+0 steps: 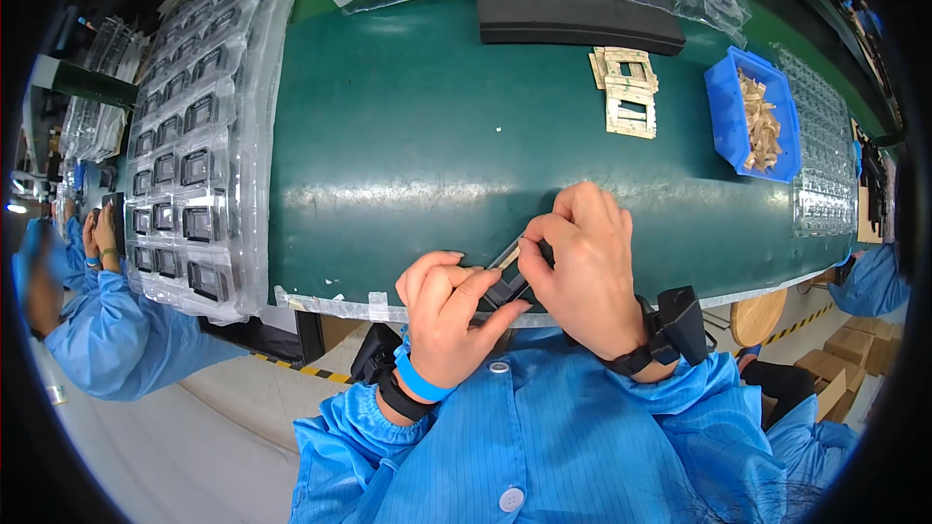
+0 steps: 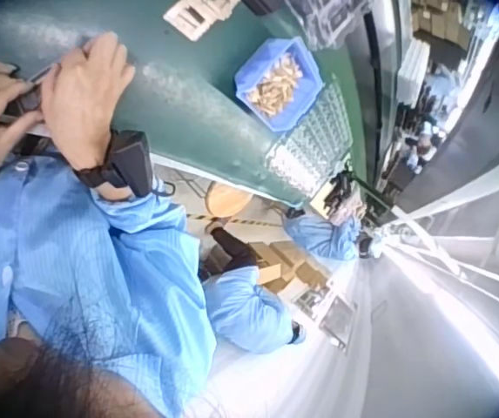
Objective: Assembling small electronic components into plastic casings at a manufacturing workstation.
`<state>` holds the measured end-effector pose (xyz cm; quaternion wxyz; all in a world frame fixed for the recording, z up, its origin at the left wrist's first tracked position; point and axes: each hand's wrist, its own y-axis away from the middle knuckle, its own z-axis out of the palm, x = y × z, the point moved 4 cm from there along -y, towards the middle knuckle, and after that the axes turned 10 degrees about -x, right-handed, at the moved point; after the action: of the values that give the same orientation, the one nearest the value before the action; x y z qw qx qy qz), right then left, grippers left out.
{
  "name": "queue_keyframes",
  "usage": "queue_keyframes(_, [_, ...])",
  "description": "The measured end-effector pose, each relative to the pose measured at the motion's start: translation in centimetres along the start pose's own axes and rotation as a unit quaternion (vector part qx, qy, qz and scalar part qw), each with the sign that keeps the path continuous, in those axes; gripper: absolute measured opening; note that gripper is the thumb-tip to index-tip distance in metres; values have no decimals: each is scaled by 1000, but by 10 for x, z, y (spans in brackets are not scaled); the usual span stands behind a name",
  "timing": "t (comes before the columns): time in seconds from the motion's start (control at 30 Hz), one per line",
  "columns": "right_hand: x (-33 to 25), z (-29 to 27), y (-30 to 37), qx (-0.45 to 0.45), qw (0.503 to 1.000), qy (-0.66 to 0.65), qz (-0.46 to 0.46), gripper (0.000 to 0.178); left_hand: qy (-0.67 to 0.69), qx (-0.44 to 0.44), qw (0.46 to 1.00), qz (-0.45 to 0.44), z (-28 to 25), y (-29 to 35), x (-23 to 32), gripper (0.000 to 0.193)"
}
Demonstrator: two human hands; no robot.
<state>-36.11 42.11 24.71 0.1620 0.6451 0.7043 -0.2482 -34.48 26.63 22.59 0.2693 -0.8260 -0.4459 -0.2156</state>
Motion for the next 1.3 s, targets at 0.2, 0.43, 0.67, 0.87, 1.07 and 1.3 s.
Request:
queue_keyframes(0.2, [-4, 9, 5, 7, 993, 103, -63, 9, 0, 2, 1000, 2, -1, 1, 0, 45])
queue_keyframes(0.43, [-11, -6, 16, -15, 993, -52, -105, 12, 10, 15, 1000, -17, 1, 3, -3, 62])
queue_keyframes(0.67, [39, -80, 2, 88, 991, -101, 5, 11, 16, -13, 1000, -9, -2, 0, 2, 83])
queue_keyframes(0.87, [138, -167, -15, 277, 953, -77, 93, 10, 2, -32, 998, -50, -6, 6, -3, 88])
queue_keyframes(1.07, [179, -200, -12, 266, 934, -17, 237, 15, 2, -55, 996, -71, -11, 1, -2, 85])
queue_keyframes(1.3, [96, -144, -2, 135, 974, -127, 130, 15, 51, -109, 991, -61, -20, -13, -4, 78])
